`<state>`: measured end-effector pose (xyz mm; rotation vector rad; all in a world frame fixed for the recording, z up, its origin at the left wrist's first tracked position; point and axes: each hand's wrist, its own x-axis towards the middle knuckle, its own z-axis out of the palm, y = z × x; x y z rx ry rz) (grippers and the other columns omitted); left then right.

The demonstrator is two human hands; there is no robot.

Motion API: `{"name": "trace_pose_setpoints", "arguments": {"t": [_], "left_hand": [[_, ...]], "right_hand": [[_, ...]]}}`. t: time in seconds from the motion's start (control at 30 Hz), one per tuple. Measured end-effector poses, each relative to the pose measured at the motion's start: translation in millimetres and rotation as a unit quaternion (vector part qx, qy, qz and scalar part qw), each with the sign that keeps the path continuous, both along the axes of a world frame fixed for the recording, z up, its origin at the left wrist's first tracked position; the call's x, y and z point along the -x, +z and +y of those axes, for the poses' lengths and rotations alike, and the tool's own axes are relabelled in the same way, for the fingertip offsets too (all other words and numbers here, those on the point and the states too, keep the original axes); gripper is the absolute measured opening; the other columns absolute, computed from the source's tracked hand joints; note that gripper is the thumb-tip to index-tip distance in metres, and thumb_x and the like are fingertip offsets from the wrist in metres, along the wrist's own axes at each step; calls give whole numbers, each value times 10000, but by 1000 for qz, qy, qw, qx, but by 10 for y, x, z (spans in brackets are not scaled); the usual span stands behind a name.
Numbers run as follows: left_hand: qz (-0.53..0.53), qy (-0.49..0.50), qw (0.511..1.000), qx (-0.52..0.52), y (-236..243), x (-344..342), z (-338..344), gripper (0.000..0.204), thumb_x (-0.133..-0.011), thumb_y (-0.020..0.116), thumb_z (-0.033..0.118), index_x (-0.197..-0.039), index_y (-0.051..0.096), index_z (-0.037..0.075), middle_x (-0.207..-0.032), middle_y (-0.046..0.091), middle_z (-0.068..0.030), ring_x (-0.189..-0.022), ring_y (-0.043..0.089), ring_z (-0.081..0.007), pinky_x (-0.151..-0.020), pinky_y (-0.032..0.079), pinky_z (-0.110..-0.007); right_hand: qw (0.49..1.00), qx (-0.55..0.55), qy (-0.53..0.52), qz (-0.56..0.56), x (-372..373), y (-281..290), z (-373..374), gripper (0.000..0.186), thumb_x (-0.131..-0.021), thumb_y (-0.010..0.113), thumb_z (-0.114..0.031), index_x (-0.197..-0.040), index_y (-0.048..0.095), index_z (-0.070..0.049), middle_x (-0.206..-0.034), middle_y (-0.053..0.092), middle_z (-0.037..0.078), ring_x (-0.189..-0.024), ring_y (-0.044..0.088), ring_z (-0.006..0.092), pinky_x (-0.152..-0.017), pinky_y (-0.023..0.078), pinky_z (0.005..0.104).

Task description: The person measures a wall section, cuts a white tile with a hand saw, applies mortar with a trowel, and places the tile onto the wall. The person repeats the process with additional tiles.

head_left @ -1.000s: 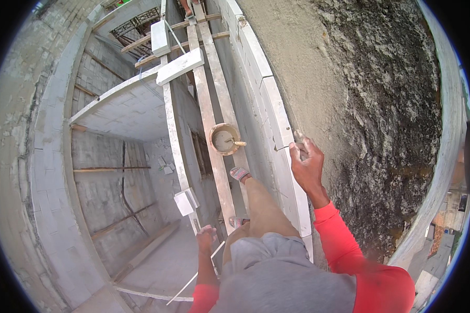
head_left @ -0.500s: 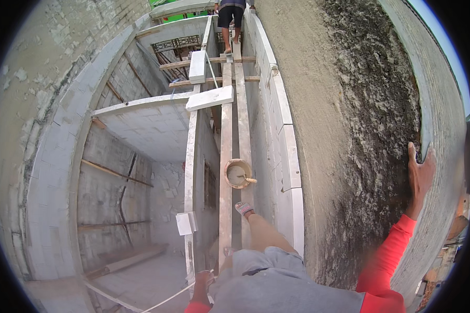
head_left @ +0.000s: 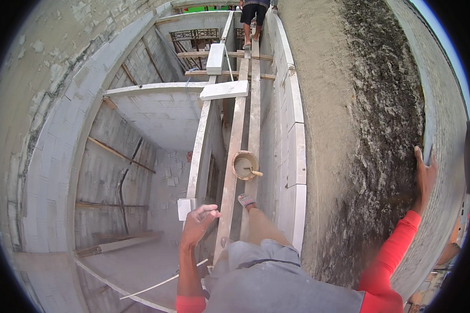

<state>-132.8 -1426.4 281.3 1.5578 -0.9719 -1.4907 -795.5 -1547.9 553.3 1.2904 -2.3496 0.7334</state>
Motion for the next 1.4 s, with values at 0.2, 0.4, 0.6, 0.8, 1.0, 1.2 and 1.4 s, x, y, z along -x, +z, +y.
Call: {"name": "trace_pose_setpoints", "arguments": {"t": [0.2,0.4,0.6,0.8,1.0,1.2,1.4], "left_hand": [[225,-156,886,375,1764,470,-261,521,-1001,799,388,-1324,745,-17,-1312,767,-163,-1453,570,-389,-1234,382,-570],[460,-180,671,554,2573,1076,157,311,-944,807,305,-1048,783,12,-1234,733,-267,-1291,650,-465,-1036,457,-650],[538,-172,543,621,2496,1114,418,151,-892,822,142,-936,731,30,-1280,691,-323,-1262,645,-489,-1007,521,-666],[488,-286,617,548,2529,839,610,248,-924,815,203,-1066,756,9,-1345,685,-314,-1319,626,-489,-1103,437,-687],[446,-343,709,426,2366,507,719,365,-955,815,287,-1152,790,-19,-1361,707,-296,-1366,615,-498,-1183,342,-701],[98,-239,961,102,1535,151,602,458,-1004,743,322,-1341,750,12,-1459,681,-220,-1420,609,-377,-1225,400,-512],[-178,-165,943,-228,150,-56,605,589,-1010,746,447,-1390,717,-2,-1339,763,-193,-1289,719,-309,-1091,544,-401]], "right_hand": [[998,-17,-44,39,74,-80,-43,1099,-917,746,-691,-1592,453,125,-1579,525,368,-1507,501,459,-1246,388,476],[998,-9,-39,54,297,-141,-85,1192,-886,716,-777,-1600,430,133,-1596,522,343,-1515,488,462,-1255,374,489],[995,-17,-42,91,325,-133,-98,1197,-879,690,-813,-1601,449,111,-1605,514,340,-1526,478,447,-1256,371,491],[996,-40,-72,36,80,-28,-9,1140,-903,721,-743,-1607,440,108,-1612,505,341,-1531,471,455,-1259,377,481],[999,-17,-36,-7,34,-31,-2,1086,-927,738,-671,-1626,419,97,-1611,512,334,-1528,481,444,-1262,371,477],[1000,8,-22,2,249,-120,-98,1131,-911,753,-673,-1673,353,61,-1608,504,348,-1500,505,459,-1249,377,484],[999,-37,-35,-17,201,-113,-93,1139,-897,786,-656,-1690,342,30,-1578,520,355,-1474,526,451,-1230,393,488]]}}
